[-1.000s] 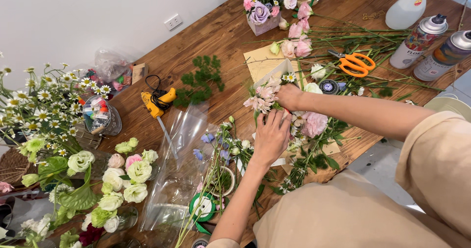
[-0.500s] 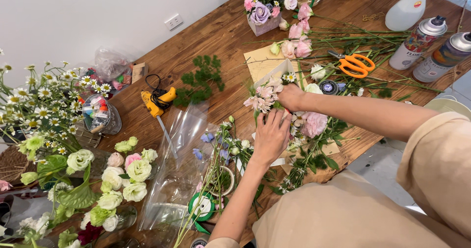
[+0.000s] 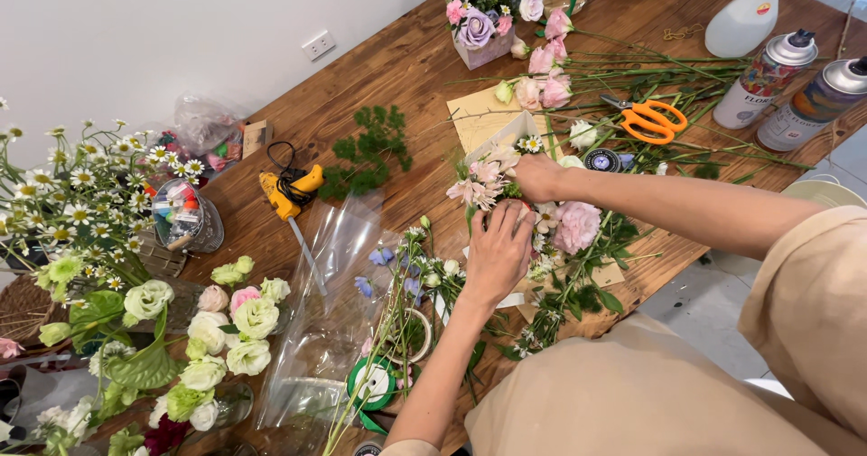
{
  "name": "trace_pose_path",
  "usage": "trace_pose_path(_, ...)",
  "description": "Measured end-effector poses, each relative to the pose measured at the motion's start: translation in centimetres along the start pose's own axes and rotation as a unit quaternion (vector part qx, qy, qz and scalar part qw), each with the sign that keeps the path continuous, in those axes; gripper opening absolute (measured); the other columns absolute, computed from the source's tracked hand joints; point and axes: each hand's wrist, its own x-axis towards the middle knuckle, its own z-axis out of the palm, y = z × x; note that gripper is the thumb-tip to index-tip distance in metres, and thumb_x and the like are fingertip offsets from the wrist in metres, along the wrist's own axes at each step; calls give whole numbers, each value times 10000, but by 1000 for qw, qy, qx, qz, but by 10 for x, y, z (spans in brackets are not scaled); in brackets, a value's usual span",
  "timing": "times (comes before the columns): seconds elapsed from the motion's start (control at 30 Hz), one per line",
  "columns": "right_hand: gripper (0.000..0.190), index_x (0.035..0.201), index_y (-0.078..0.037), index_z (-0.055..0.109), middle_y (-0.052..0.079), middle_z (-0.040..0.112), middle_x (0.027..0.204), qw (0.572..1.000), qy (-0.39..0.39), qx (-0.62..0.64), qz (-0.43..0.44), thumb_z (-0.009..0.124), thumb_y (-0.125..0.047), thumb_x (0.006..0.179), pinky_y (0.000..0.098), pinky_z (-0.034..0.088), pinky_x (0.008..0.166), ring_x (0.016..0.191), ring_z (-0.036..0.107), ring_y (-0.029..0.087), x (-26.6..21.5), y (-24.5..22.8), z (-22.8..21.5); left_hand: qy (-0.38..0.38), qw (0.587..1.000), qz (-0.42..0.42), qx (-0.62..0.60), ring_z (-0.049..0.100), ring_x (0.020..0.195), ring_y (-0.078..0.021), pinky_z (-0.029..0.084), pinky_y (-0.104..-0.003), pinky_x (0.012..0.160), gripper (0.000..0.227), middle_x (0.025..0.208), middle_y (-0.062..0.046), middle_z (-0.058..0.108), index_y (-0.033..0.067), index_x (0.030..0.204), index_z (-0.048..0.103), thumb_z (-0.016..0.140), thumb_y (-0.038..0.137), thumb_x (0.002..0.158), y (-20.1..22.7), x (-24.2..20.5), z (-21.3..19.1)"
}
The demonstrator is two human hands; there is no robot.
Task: The person arranges a floral bouquet on a wooden table, using scissors to trim stems and placing various flowers and greenery into a small container. They adjust the arrangement by hand, adding and repositioning flowers throughout the process.
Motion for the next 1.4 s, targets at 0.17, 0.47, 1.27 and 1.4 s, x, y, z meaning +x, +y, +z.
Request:
trace_pose_path(0.17,230,862,-44,734,179,735,815,999,-34,10,-2,640,-232,768,529,586,774,879,733,388,-20,-19,-44,-3,1000,-1,-1,539,1218,-301,376,-481,981,268,1159,-145,589,86,1148,636,617,122,883,-1,-1,1)
trace_pose_path(0.47,144,865,-182,791,115,754,776,989,-5,149,6,693,-267,802,487,576,779,846,731,364,-74,-17,-101,-7,1000,0,-1,539,1205,-303,372,-483,978,287,1160,-147,586,76,1159,644,641,110,874,2,4,-4)
trace_pose_path(1.27,91,1090,48,650,181,688,964,810,292,494,117,649,-43,1089,283,592,703,811,699,227,-200,112,-168,152,984,-75,-58,653,966,-268,447,-367,853,171,1040,-149,685,48,1128,618,580,53,962,5,-19,-25)
trace_pose_path(1.4,394,1344,51,617,253,698,1059,840,138,440,284,701,-151,1015,398,569,605,778,705,345,-196,136,-131,77,893,-444,-16,588,998,-182,376,-328,919,185,1022,-6,682,120,1106,686,541,121,991,-48,-84,-7)
